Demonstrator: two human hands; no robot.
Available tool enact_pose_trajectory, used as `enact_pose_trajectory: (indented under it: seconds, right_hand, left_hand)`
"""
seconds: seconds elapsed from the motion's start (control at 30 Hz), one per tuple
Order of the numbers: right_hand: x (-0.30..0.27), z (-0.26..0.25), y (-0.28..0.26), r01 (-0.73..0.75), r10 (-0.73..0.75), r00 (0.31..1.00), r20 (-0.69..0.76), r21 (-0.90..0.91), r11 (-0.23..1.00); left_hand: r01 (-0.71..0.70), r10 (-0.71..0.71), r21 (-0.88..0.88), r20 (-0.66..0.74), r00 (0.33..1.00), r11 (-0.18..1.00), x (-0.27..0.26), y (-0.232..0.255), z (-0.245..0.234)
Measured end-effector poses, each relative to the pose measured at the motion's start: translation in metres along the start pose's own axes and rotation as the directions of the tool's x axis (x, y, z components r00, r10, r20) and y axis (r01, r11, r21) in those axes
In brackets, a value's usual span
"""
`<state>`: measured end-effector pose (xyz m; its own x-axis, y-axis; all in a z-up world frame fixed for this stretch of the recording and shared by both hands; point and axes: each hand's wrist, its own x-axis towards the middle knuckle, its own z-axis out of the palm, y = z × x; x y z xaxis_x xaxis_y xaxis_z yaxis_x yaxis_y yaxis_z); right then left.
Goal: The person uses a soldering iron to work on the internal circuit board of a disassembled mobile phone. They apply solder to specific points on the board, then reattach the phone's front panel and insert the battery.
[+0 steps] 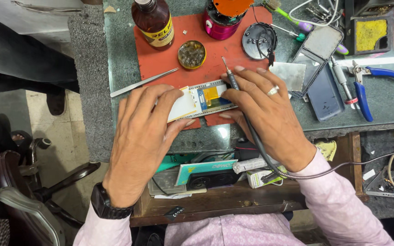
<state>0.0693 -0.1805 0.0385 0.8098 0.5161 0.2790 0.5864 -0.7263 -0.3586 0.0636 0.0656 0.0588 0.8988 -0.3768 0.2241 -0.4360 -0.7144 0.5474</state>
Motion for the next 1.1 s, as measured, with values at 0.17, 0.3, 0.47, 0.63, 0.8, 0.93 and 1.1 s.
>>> enact_pose_trajectory:
  seconds: [0.17, 0.3, 0.47, 0.63, 0.8, 0.93, 1.1]
  right_hand:
    - [-0.004, -0.005, 0.010, 0.029, -0.031, 0.997, 0.065, 0.031, 0.999]
    - [-0.009, -0.002, 0.016, 0.022, -0.026, 0.995, 0.091, 0.044, 0.999]
    - [-0.010, 0.004, 0.017, 0.023, -0.023, 0.995, 0.096, 0.003, 1.000]
    - [-0.013, 0.000, 0.012, 0.059, -0.059, 0.998, -0.010, -0.003, 0.998]
    - [-0.028, 0.004, 0.000, 0.006, 0.043, 0.974, -0.224, 0.214, 0.977]
    - [-0.036, 0.016, 0.000, 0.012, 0.065, 0.957, -0.284, 0.259, 0.966]
    - [-0.041, 0.026, 0.002, -0.006, 0.093, 0.945, -0.313, 0.269, 0.963]
  left_hand:
    - [0.019, -0.017, -0.027, 0.058, 0.998, 0.999, -0.009, 0.008, -0.002]
    - [0.020, -0.017, -0.062, 0.051, 0.999, 0.998, -0.011, 0.013, -0.005]
    - [0.055, -0.051, -0.064, 0.061, 0.997, 0.996, -0.008, 0.018, -0.012]
    - [-0.077, 0.079, -0.027, 0.072, 0.994, 0.997, -0.001, 0.020, -0.005]
    - [-0.148, 0.149, -0.023, 0.108, 0.983, 0.989, -0.001, 0.010, -0.001]
    - [-0.215, 0.213, 0.001, 0.132, 0.968, 0.977, 0.002, 0.004, 0.002]
    - [-0.228, 0.223, 0.016, 0.149, 0.963, 0.974, 0.004, -0.001, 0.004]
